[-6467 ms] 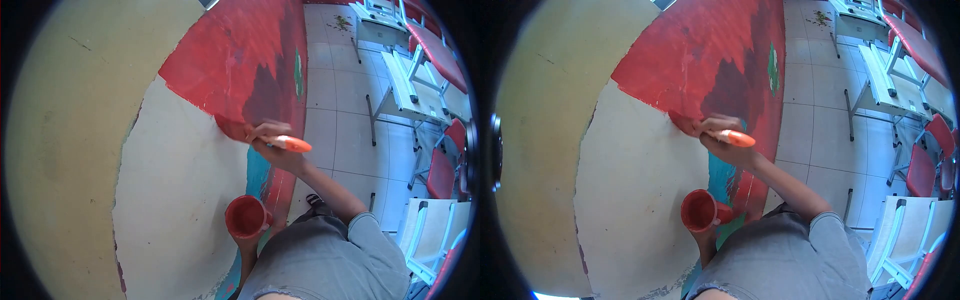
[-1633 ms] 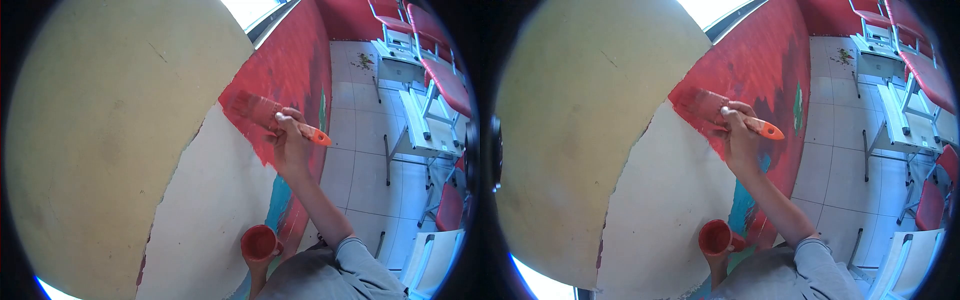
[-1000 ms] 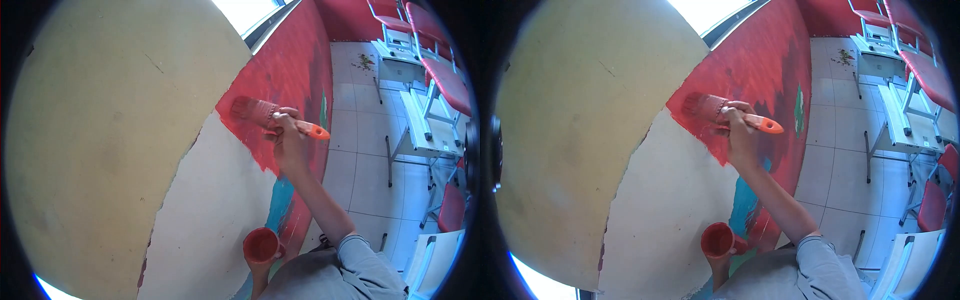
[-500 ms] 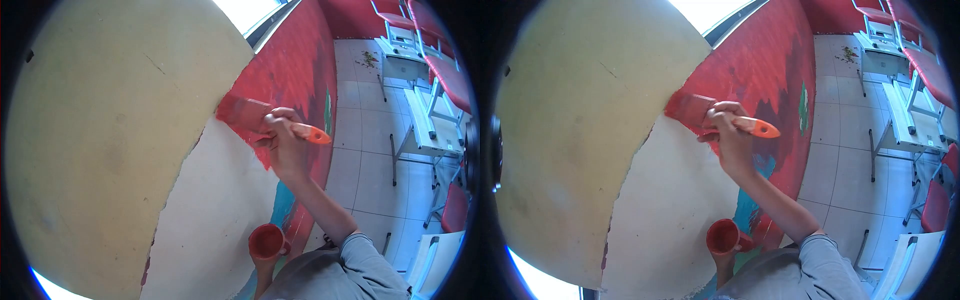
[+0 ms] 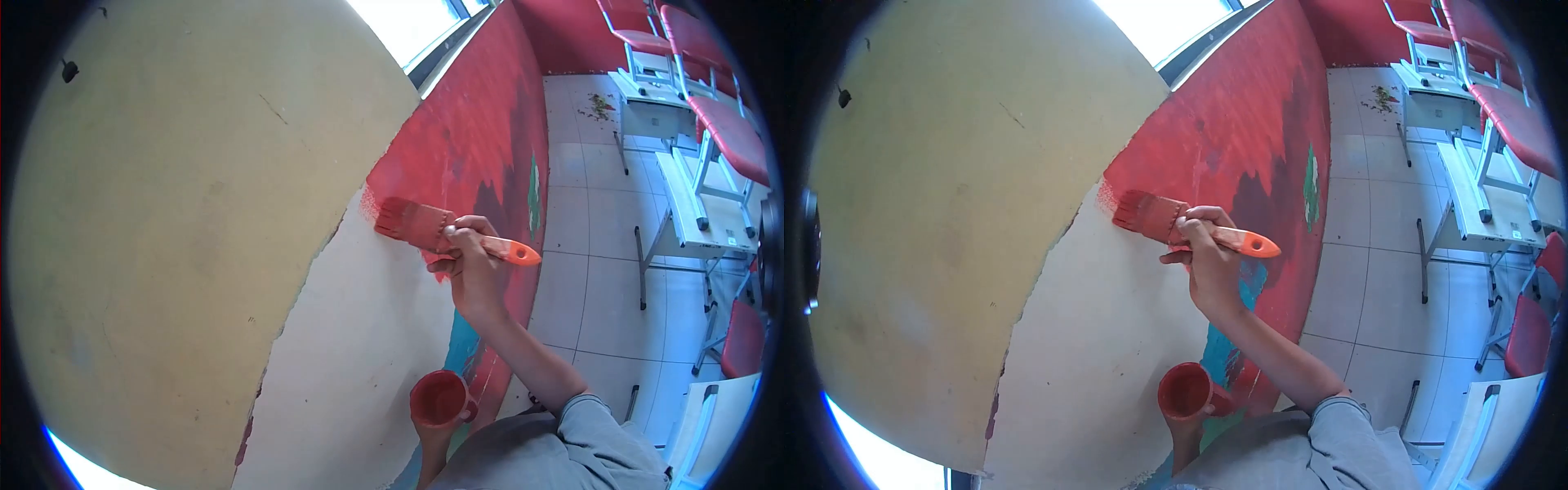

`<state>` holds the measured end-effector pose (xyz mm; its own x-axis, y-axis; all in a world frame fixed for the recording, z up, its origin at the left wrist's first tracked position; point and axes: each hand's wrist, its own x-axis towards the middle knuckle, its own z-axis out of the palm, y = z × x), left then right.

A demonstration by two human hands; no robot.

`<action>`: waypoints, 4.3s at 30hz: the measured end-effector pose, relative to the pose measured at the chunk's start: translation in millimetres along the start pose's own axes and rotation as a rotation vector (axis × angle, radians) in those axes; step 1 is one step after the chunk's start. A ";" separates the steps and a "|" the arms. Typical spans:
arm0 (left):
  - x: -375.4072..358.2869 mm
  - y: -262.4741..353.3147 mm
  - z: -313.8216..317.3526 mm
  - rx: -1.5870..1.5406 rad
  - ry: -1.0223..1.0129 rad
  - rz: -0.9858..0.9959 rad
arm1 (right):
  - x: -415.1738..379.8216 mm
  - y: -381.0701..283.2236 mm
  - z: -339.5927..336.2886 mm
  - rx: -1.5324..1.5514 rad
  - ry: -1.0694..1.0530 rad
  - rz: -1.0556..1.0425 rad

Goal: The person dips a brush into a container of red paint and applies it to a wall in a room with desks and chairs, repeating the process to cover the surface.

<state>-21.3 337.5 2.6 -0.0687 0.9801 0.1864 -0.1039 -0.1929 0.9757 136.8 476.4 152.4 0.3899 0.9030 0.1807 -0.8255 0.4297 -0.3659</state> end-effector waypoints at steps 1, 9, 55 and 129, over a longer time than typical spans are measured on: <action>-0.1 -1.8 -1.0 -0.007 0.008 0.005 | -0.9 -5.0 4.4 0.049 -0.020 -0.017; -2.5 4.6 -3.1 -0.036 -0.033 0.035 | -8.8 2.8 1.9 0.001 0.007 0.045; -11.4 6.1 -16.0 -0.032 -0.002 0.052 | -8.0 6.1 22.4 0.015 0.009 -0.047; -28.3 -2.3 -27.3 -0.115 -0.236 0.023 | -39.1 29.4 -69.4 -0.382 0.147 0.009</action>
<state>-46.2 308.9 -8.1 0.1595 0.9568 0.2431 -0.2176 -0.2061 0.9540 125.6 454.2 71.3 0.4604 0.8860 0.0542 -0.6291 0.3688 -0.6843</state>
